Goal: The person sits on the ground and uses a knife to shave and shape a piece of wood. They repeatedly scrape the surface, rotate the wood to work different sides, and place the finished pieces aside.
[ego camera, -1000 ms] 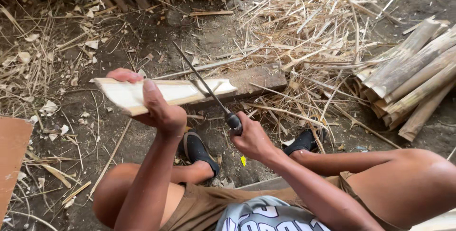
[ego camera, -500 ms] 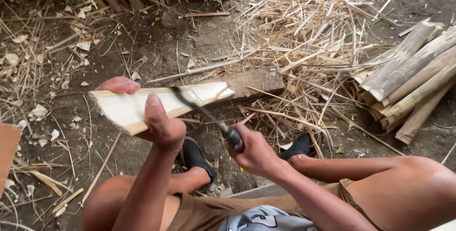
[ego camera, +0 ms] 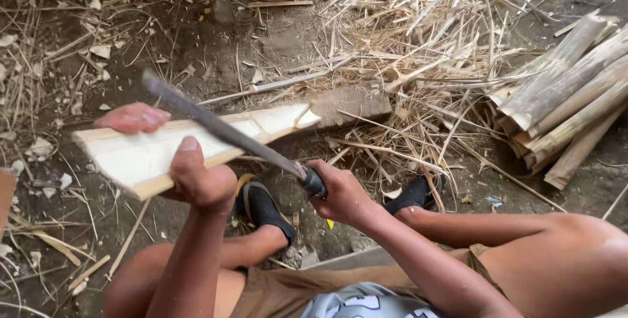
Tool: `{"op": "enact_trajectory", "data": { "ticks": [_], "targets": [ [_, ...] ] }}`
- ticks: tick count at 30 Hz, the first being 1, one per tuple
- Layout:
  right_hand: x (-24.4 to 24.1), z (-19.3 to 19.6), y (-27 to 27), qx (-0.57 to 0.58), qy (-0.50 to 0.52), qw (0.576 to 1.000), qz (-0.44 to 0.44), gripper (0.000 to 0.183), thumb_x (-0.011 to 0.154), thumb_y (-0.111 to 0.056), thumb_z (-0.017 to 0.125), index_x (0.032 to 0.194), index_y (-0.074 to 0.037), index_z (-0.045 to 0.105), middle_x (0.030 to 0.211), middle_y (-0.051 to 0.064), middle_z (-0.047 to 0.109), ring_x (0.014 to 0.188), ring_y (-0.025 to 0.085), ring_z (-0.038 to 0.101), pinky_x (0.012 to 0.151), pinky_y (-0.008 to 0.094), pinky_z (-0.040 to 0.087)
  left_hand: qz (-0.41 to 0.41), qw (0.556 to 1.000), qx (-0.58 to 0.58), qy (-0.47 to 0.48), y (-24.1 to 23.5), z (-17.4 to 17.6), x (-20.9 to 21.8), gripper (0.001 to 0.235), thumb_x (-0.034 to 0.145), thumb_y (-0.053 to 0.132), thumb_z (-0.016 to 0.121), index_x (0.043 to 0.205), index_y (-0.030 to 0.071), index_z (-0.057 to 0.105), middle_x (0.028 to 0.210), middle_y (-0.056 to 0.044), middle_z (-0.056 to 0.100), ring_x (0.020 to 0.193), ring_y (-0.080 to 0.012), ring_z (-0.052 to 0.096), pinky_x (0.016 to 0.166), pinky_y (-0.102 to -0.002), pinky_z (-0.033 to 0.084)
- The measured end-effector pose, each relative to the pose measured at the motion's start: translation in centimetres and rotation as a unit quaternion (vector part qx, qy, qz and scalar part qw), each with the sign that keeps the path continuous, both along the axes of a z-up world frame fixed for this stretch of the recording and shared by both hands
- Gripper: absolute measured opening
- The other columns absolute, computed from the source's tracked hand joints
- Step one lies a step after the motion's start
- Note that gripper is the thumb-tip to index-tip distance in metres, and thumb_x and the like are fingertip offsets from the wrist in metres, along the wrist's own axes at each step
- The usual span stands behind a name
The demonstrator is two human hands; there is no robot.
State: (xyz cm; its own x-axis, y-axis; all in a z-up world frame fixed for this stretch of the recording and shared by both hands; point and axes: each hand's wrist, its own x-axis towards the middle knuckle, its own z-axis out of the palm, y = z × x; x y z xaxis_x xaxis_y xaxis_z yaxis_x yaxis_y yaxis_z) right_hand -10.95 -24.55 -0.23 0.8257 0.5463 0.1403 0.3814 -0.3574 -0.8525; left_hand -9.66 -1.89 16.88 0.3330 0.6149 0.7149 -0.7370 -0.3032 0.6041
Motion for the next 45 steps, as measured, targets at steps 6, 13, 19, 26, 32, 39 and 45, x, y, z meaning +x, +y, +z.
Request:
{"op": "enact_trajectory", "data": {
  "ticks": [6, 13, 19, 26, 32, 39, 45],
  "targets": [
    [8.1, -14.1, -2.8, -0.161, 0.336, 0.910, -0.181, 0.050, 0.081, -0.002, 0.063, 0.130, -0.008, 0.050, 0.087, 0.020, 0.070, 0.067, 0.033, 0.069, 0.055, 0.044, 0.061, 0.075, 0.991, -0.027, 0.107, 2.8, -0.4, -0.8, 0.027, 0.075, 0.016, 0.049, 0.098, 0.003, 0.044, 0.102, -0.013, 0.048, 0.093, -0.0236, 0.048, 0.095, -0.036, 0.049],
    [3.0, -2.7, 0.0, -0.138, 0.270, 0.950, -0.070, 0.030, 0.094, -0.007, 0.059, 0.122, -0.002, 0.052, 0.078, 0.016, 0.068, 0.054, 0.021, 0.060, 0.046, 0.038, 0.049, -0.053, 0.998, -0.015, 0.018, 1.5, 2.3, 0.0, 0.040, 0.071, 0.011, 0.050, 0.110, 0.006, 0.041, 0.099, -0.008, 0.037, 0.090, -0.0176, 0.038, 0.081, -0.027, 0.040],
    [-1.9, 11.6, 1.5, 0.102, -0.093, 0.990, 0.019, 0.038, 0.078, 0.000, 0.067, 0.113, 0.002, 0.055, 0.076, 0.019, 0.066, 0.066, 0.032, 0.066, 0.052, 0.040, 0.052, -0.054, 0.998, 0.036, 0.024, -1.1, 1.2, -2.4, 0.036, 0.075, 0.019, 0.056, 0.107, 0.014, 0.040, 0.100, -0.006, 0.039, 0.087, -0.0153, 0.041, 0.076, -0.027, 0.042],
    [-1.2, 12.1, 2.0, -0.066, 0.206, 0.976, -0.029, 0.023, 0.086, -0.004, 0.061, 0.106, -0.002, 0.051, 0.069, 0.020, 0.069, 0.056, 0.030, 0.069, 0.049, 0.044, 0.051, -0.064, 0.997, 0.019, 0.035, -2.2, 2.5, -4.2, 0.037, 0.079, 0.024, 0.065, 0.106, 0.015, 0.041, 0.101, -0.004, 0.039, 0.087, -0.0136, 0.040, 0.079, -0.027, 0.041],
    [-2.1, 8.4, 1.7, 0.004, 0.036, 0.999, -0.038, 0.035, 0.078, -0.003, 0.063, 0.112, 0.001, 0.053, 0.077, 0.023, 0.068, 0.069, 0.035, 0.069, 0.056, 0.045, 0.055, -0.068, 0.996, 0.034, 0.041, -2.5, 2.2, -4.1, 0.038, 0.077, 0.024, 0.064, 0.105, 0.013, 0.040, 0.097, -0.004, 0.041, 0.086, -0.0147, 0.042, 0.082, -0.029, 0.041],
    [0.1, 9.1, 1.4, -0.118, 0.213, 0.967, -0.070, 0.028, 0.084, -0.007, 0.064, 0.111, -0.002, 0.055, 0.071, 0.022, 0.069, 0.060, 0.031, 0.068, 0.055, 0.046, 0.050, -0.096, 0.995, 0.026, 0.027, -1.6, 1.2, -2.5, 0.040, 0.081, 0.021, 0.064, 0.113, 0.010, 0.042, 0.106, -0.005, 0.040, 0.090, -0.0145, 0.041, 0.086, -0.028, 0.038],
    [2.5, 2.9, 2.7, -0.117, 0.122, 0.984, -0.055, 0.025, 0.094, -0.008, 0.056, 0.117, 0.002, 0.051, 0.075, 0.018, 0.067, 0.055, 0.026, 0.060, 0.047, 0.040, 0.052, -0.108, 0.991, 0.070, 0.036, -1.0, -0.2, -2.5, 0.037, 0.086, 0.017, 0.063, 0.115, 0.010, 0.041, 0.107, -0.005, 0.039, 0.092, -0.0128, 0.041, 0.086, -0.026, 0.039]
  ]
}}
